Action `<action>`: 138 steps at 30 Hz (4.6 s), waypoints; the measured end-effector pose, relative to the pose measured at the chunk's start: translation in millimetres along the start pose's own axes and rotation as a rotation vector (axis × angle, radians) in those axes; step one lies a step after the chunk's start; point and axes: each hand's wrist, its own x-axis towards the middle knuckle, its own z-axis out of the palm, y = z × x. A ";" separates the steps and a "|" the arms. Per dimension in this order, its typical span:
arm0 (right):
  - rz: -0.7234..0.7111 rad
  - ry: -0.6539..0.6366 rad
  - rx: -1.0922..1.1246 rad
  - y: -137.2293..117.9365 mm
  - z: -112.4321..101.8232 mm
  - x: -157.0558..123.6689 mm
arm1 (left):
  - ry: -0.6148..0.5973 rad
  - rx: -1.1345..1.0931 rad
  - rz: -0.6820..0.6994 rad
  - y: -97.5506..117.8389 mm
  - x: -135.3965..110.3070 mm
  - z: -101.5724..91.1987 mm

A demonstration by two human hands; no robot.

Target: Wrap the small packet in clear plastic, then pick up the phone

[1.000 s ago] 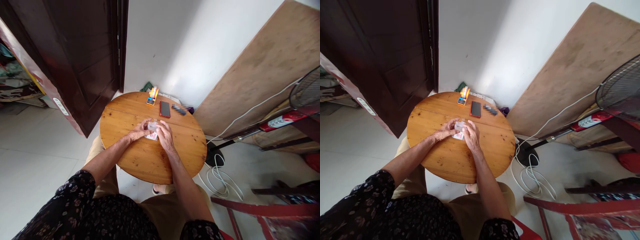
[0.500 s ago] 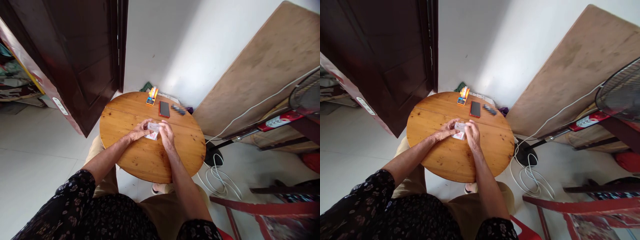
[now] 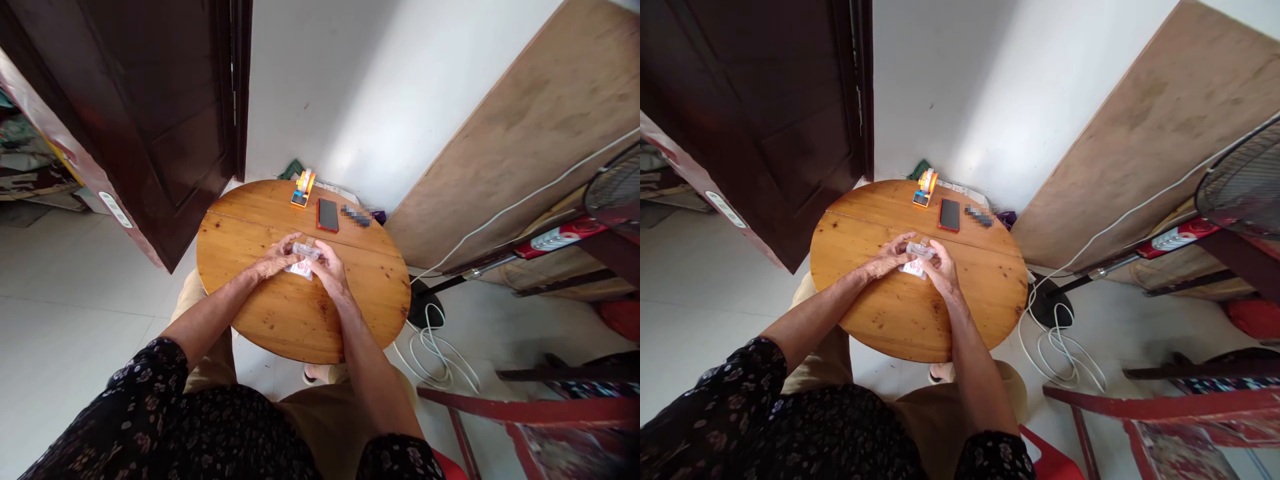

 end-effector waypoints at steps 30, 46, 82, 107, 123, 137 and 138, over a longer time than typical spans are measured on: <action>-0.025 0.197 -0.048 -5.9 16.9 31.0 | 0.038 0.273 0.072 -5.6 6.1 0.4; -0.336 0.221 -0.679 -10.3 16.4 -10.7 | 0.102 0.252 0.073 -10.1 6.4 -2.2; -0.614 -0.075 -1.205 -14.1 15.1 -53.2 | 0.146 0.343 0.030 -3.2 7.8 1.5; -0.107 -0.136 -0.388 2.6 -4.5 -11.3 | 0.197 0.695 0.027 14.4 -9.6 -4.3; -0.141 -0.115 -0.377 9.9 -14.4 -3.6 | 0.261 0.781 0.194 15.9 -11.1 4.1; -0.237 -0.012 -0.481 -14.2 -17.7 26.8 | 0.206 0.861 0.281 11.7 -13.6 7.5; -0.255 -0.009 -0.486 -15.7 -17.1 30.7 | 0.205 0.865 0.286 11.0 -13.4 7.7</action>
